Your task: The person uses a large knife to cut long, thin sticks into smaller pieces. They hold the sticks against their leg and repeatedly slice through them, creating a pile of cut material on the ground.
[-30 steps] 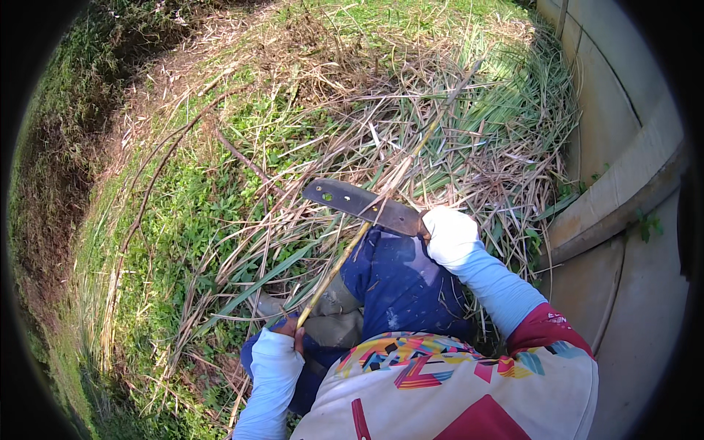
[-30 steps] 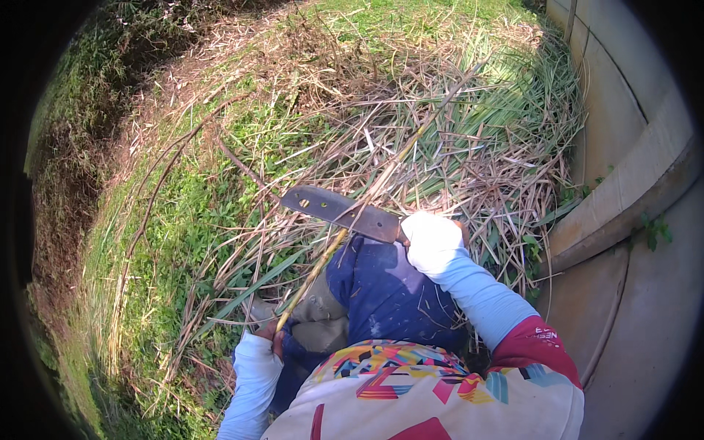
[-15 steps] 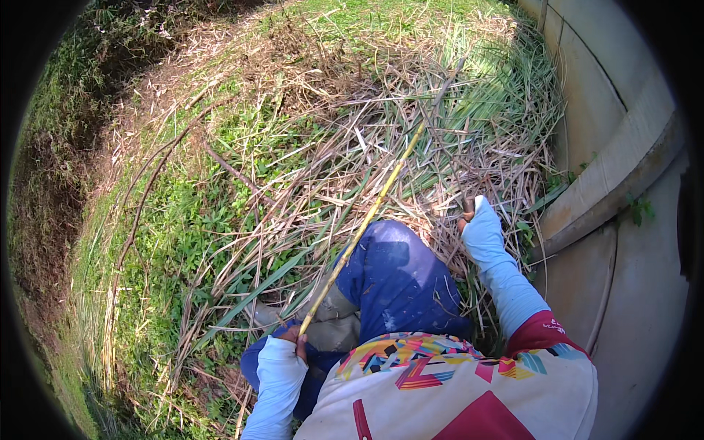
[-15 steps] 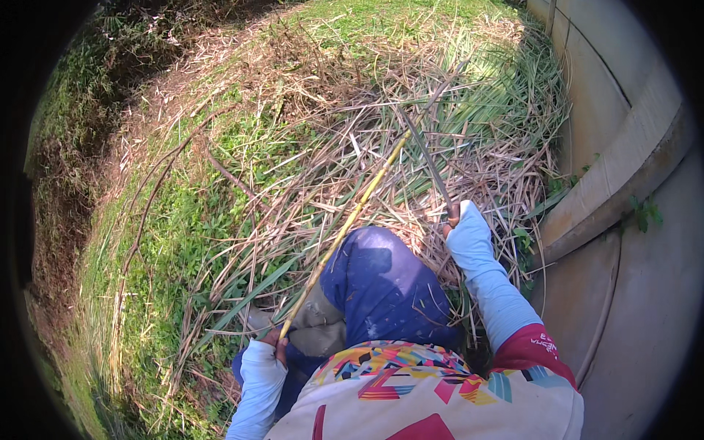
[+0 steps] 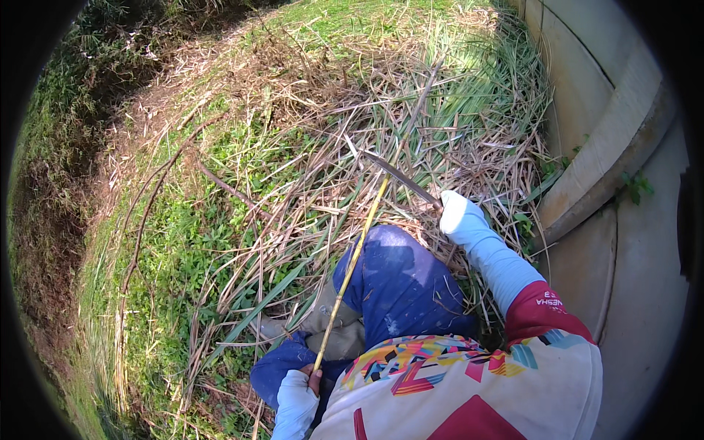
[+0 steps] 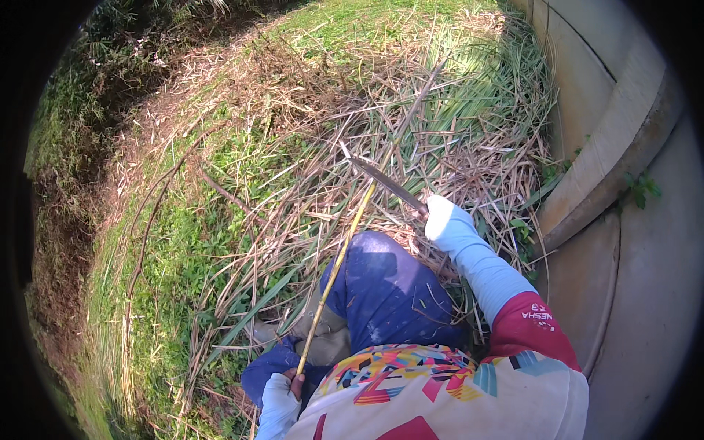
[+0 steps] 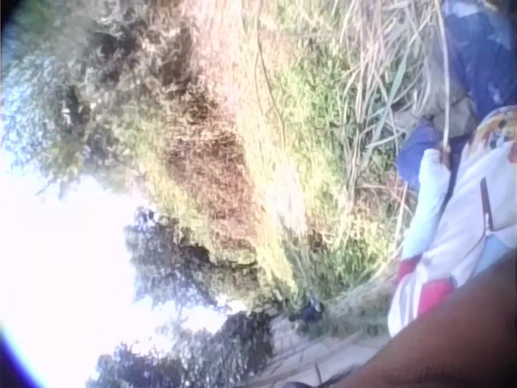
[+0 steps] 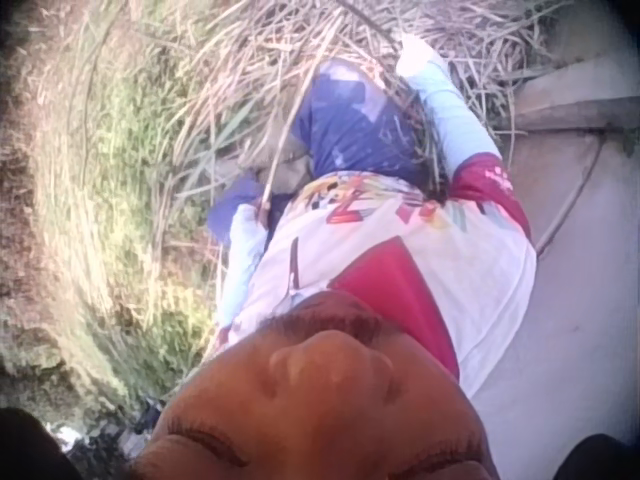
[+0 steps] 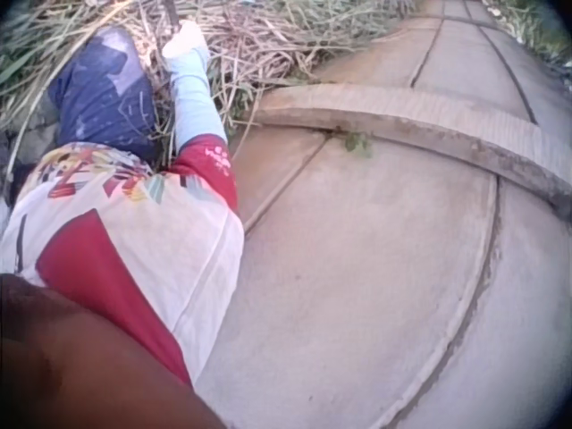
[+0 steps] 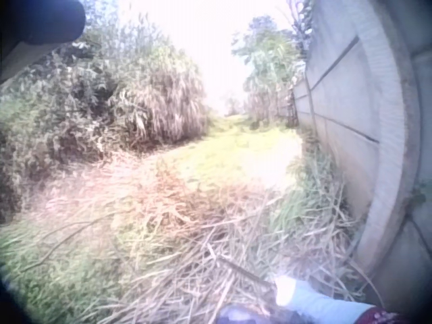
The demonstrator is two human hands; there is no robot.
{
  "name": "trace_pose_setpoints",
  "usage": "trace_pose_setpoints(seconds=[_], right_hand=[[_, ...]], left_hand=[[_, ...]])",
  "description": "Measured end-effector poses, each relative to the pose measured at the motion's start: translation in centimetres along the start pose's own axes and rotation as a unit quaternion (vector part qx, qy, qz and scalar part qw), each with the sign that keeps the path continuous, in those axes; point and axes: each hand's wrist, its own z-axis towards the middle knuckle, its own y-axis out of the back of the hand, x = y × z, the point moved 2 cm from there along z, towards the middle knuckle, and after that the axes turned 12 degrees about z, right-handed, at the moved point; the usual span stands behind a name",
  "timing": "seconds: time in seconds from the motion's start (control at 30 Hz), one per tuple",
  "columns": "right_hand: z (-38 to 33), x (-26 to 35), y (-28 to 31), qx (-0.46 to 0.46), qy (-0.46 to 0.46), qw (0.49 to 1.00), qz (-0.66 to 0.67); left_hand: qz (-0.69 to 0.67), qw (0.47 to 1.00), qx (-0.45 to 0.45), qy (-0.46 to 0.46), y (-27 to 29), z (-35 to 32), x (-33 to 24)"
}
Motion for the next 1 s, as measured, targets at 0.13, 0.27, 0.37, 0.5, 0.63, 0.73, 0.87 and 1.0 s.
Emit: trace_pose_setpoints(seconds=[0.13,0.27,0.37,0.5,0.63,0.73,0.87,1.0], right_hand=[[-0.9,-3.4,-0.5,-0.002,-0.038,0.999,0.016],[-2.9,-3.0,-1.2,0.037,-0.062,0.997,-0.004],[-3.3,-1.9,-1.4,0.06,-0.054,0.997,-0.003],[-3.3,-0.1,-1.8,0.065,-0.031,0.997,0.003],[-3.3,1.9,-1.8,0.026,0.118,0.993,0.005],[-1.8,2.1,-3.2,0.038,0.208,0.977,0.035],[1.3,3.1,-1.7,0.04,0.383,0.923,0.012],[5.6,1.1,-0.6,-0.082,0.109,0.987,0.084]], left_hand=[[-0.125,0.956,0.242,0.109,1.0,2.2,-1.3],[-0.043,0.956,0.289,-0.023,-0.8,10.3,-2.5],[-0.178,0.933,0.311,-0.026,-3.0,17.1,-7.5],[-0.222,0.959,0.169,0.047,-6.3,21.7,-10.1],[-0.046,0.998,0.026,-0.027,-4.2,20.0,-11.2],[-0.019,1.0,-0.012,-0.013,-1.1,16.8,-10.7],[-0.034,0.999,-0.011,0.011,0.2,13.6,-6.9],[-0.021,0.999,-0.03,0.007,1.6,10.0,-4.3]])
